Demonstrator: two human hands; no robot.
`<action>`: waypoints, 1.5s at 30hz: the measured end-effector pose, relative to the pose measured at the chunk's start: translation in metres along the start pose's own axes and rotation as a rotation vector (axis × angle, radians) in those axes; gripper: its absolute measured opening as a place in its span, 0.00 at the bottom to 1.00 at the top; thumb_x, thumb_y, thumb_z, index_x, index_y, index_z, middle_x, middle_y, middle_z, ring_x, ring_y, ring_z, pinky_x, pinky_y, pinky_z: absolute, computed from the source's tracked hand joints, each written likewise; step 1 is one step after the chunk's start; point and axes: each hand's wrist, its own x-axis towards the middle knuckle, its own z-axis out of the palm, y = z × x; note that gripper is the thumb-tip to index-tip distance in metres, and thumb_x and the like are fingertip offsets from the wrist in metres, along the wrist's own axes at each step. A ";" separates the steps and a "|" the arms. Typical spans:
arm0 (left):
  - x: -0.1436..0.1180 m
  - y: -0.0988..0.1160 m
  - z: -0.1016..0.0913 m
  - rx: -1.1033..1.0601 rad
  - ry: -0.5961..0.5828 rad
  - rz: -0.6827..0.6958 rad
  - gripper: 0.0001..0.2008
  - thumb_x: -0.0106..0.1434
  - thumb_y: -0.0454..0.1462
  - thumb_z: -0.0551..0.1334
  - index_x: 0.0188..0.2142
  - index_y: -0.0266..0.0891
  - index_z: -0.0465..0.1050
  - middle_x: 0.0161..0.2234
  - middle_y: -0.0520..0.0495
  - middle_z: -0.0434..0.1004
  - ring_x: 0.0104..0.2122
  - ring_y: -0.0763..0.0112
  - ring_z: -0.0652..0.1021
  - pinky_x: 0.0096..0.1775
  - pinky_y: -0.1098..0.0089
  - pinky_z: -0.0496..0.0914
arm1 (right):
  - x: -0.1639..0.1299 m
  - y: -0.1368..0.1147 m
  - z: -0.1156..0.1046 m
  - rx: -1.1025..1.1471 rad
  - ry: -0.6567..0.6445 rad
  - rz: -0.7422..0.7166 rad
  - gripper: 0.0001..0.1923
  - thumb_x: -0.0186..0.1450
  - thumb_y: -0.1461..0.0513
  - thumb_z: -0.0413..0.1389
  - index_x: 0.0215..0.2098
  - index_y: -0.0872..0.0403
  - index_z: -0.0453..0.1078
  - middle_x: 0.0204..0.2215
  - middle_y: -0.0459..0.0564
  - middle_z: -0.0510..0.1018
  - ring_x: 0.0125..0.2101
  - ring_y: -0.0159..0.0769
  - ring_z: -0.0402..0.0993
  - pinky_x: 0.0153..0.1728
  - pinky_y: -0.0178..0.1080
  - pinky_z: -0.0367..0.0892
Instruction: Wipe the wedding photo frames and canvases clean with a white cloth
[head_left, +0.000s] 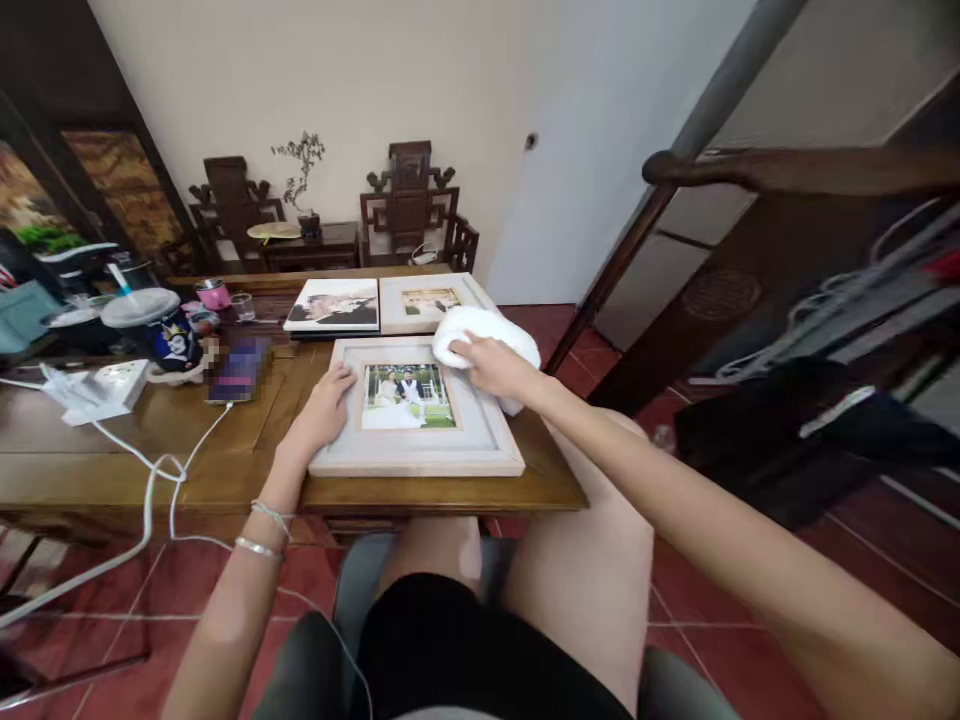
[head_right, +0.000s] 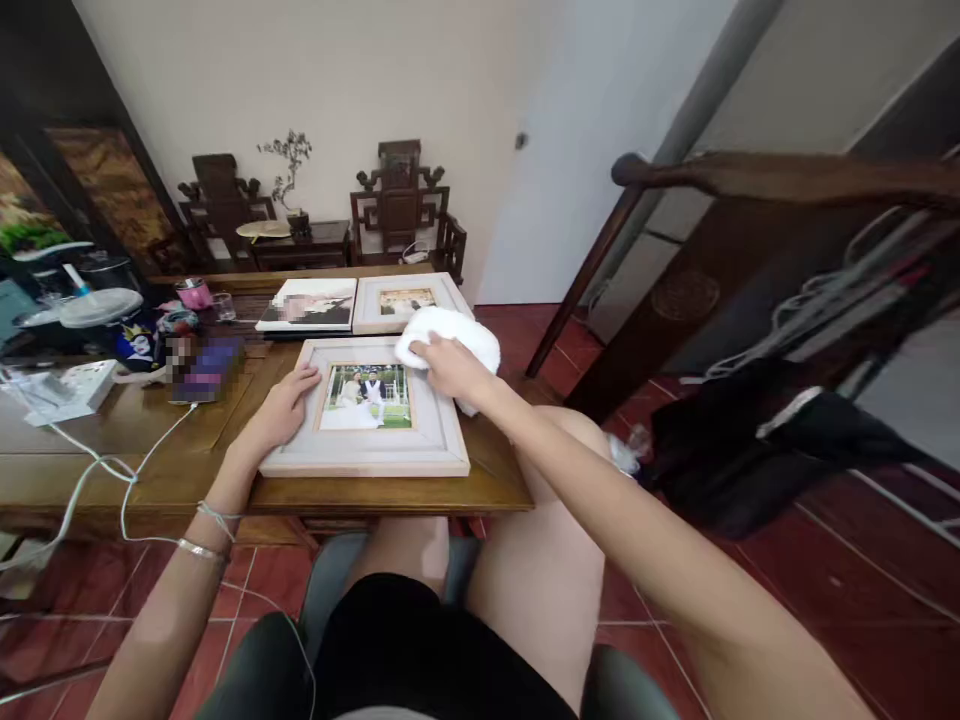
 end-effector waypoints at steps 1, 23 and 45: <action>0.000 -0.001 0.001 0.000 0.003 -0.004 0.25 0.60 0.25 0.49 0.54 0.29 0.73 0.58 0.35 0.71 0.63 0.56 0.66 0.63 0.53 0.60 | 0.002 -0.001 -0.001 0.000 -0.003 0.003 0.18 0.69 0.56 0.57 0.55 0.54 0.67 0.52 0.54 0.72 0.46 0.43 0.74 0.44 0.50 0.72; 0.001 0.000 0.000 -0.018 -0.024 -0.019 0.27 0.58 0.25 0.50 0.55 0.33 0.72 0.60 0.39 0.70 0.64 0.55 0.63 0.64 0.51 0.57 | -0.098 -0.042 -0.071 0.101 -0.205 -0.213 0.27 0.53 0.77 0.47 0.45 0.53 0.70 0.35 0.50 0.77 0.36 0.39 0.74 0.34 0.34 0.62; 0.001 0.001 -0.002 0.002 -0.049 -0.020 0.27 0.58 0.26 0.49 0.56 0.31 0.71 0.60 0.37 0.69 0.64 0.55 0.63 0.64 0.51 0.56 | -0.115 -0.082 -0.067 0.032 -0.203 -0.342 0.22 0.56 0.76 0.47 0.43 0.53 0.71 0.29 0.52 0.76 0.30 0.42 0.72 0.29 0.38 0.55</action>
